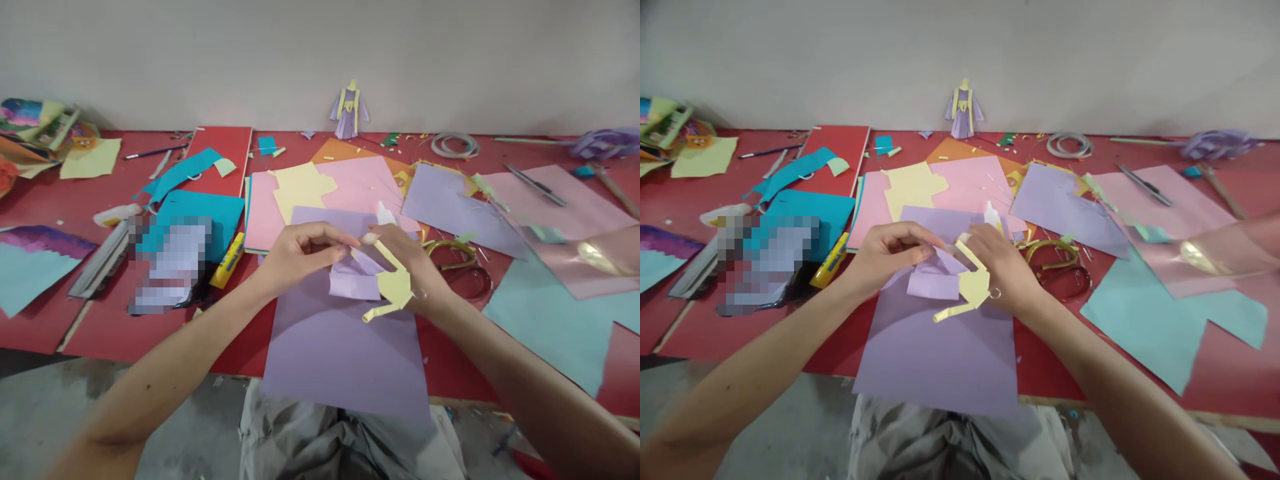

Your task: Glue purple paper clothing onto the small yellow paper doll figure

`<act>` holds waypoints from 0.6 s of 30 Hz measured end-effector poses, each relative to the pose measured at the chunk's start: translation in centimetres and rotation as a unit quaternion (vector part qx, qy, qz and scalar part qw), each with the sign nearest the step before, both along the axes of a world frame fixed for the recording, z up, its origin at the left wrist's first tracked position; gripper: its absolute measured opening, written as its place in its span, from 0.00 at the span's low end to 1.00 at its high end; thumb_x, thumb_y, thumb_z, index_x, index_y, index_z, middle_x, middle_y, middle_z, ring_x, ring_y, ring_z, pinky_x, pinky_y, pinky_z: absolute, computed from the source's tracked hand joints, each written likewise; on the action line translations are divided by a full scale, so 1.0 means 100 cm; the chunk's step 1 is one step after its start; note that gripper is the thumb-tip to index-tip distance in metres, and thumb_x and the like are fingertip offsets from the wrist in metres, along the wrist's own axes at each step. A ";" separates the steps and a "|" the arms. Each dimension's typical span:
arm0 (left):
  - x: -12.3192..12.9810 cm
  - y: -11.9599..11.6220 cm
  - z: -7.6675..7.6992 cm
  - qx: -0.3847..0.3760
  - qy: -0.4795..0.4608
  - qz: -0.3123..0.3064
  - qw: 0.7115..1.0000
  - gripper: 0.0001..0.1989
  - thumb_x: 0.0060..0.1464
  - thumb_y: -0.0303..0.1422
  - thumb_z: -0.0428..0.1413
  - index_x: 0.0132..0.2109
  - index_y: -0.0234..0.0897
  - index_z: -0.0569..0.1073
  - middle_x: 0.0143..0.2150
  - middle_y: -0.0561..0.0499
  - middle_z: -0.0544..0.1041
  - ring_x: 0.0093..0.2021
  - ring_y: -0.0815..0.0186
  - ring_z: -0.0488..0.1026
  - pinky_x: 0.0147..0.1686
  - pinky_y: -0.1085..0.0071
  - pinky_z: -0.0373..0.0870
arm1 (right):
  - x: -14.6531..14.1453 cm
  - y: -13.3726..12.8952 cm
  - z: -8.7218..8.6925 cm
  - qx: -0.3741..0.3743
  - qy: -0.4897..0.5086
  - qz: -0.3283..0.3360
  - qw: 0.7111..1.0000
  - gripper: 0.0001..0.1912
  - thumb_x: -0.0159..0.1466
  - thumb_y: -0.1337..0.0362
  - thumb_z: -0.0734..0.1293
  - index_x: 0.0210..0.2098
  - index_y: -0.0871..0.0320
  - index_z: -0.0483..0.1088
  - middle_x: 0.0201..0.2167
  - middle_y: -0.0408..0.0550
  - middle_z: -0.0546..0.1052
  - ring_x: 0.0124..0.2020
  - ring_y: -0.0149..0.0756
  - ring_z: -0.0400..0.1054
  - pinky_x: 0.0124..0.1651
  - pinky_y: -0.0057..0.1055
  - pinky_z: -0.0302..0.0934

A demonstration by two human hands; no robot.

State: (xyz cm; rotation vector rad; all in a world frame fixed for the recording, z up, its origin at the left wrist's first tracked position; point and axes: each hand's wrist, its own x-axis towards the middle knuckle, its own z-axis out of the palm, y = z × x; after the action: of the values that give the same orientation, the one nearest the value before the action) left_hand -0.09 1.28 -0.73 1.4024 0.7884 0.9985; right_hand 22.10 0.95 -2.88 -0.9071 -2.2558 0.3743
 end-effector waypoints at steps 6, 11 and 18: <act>0.001 -0.001 0.001 -0.051 0.053 -0.034 0.997 0.05 0.56 0.28 0.61 0.40 0.35 0.82 0.33 0.50 0.81 0.29 0.73 0.75 0.28 0.79 0.70 | 0.007 0.007 0.009 -0.173 0.445 -0.159 0.864 0.10 0.67 0.55 0.65 0.32 0.52 0.70 0.27 0.42 0.72 0.26 0.34 0.66 0.34 0.37 0.66; 0.003 0.001 -0.003 -0.079 0.099 -0.037 0.991 0.06 0.55 0.26 0.59 0.39 0.34 0.81 0.31 0.52 0.81 0.27 0.72 0.76 0.29 0.77 0.72 | 0.013 0.017 0.003 -0.296 0.482 -0.091 0.820 0.19 0.68 0.46 0.61 0.27 0.50 0.64 0.21 0.38 0.62 0.18 0.31 0.52 0.23 0.32 0.57; 0.005 0.002 -0.005 -0.100 0.111 -0.036 0.988 0.09 0.54 0.22 0.57 0.39 0.34 0.80 0.33 0.51 0.82 0.30 0.71 0.78 0.33 0.76 0.73 | 0.014 0.013 0.006 -0.371 0.430 -0.069 0.820 0.25 0.71 0.43 0.53 0.31 0.50 0.70 0.23 0.43 0.63 0.21 0.34 0.54 0.21 0.33 0.54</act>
State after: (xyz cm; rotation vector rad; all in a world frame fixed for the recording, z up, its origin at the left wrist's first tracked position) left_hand 0.42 1.46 -1.22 1.3710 0.9672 0.6950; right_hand 23.47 2.28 -2.27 -0.9721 -1.1656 1.3502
